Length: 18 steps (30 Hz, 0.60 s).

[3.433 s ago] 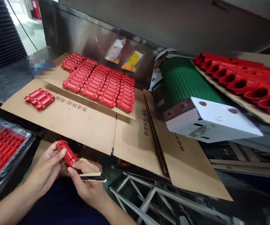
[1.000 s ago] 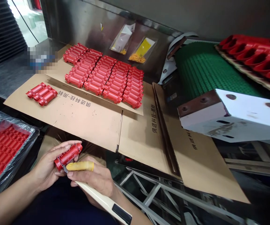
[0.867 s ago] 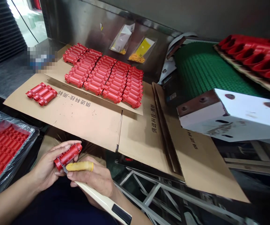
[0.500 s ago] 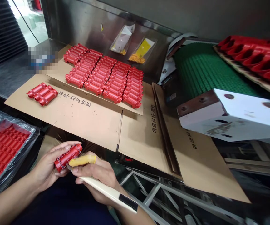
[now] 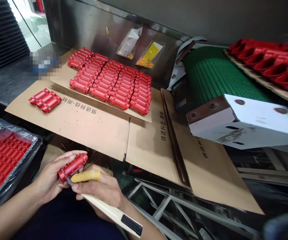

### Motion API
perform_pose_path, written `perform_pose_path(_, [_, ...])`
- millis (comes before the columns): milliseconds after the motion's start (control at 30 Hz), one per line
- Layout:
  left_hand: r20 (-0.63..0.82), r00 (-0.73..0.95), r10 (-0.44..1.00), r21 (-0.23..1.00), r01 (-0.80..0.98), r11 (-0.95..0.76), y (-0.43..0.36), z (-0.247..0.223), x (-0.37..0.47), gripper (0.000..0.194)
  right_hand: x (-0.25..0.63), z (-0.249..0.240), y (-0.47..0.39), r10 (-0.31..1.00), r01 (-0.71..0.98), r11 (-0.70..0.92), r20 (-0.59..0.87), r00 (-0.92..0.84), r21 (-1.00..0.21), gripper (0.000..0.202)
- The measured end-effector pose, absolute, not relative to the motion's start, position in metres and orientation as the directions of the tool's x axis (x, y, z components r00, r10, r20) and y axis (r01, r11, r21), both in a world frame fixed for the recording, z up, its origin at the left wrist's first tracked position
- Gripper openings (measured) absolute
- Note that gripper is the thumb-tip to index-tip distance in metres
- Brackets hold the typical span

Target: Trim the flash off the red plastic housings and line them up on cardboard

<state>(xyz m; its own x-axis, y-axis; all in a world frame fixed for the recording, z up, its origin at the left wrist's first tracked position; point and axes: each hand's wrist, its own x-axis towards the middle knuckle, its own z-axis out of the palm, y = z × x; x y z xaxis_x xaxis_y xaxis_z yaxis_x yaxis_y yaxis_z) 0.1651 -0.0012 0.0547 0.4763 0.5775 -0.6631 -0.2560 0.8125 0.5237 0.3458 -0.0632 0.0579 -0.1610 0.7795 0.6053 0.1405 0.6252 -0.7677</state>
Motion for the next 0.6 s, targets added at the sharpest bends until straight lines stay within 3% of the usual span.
perform_pose_path(267, [-0.673, 0.465, 0.574, 0.527, -0.243, 0.814, -0.0034, 0.054, 0.164, 0.044, 0.3475, 0.0578, -0.0646, 0.786, 0.136, 0.615, 0.591, -0.182, -0.776, 0.015])
perform_pose_path(433, [-0.699, 0.469, 0.54, 0.499, -0.221, 0.838, -0.0035, 0.0514, 0.1648, 0.047, 0.35, 0.0539, -0.0657, 0.83, 0.16, 0.545, 0.502, -0.244, -0.823, 0.006])
perform_pose_path(600, [-0.662, 0.493, 0.565, 0.513, -0.252, 0.82, -0.0022, 0.0508, 0.168, 0.04, 0.3501, 0.0571, -0.0707, 0.848, 0.143, 0.489, 0.43, -0.31, -0.861, 0.019])
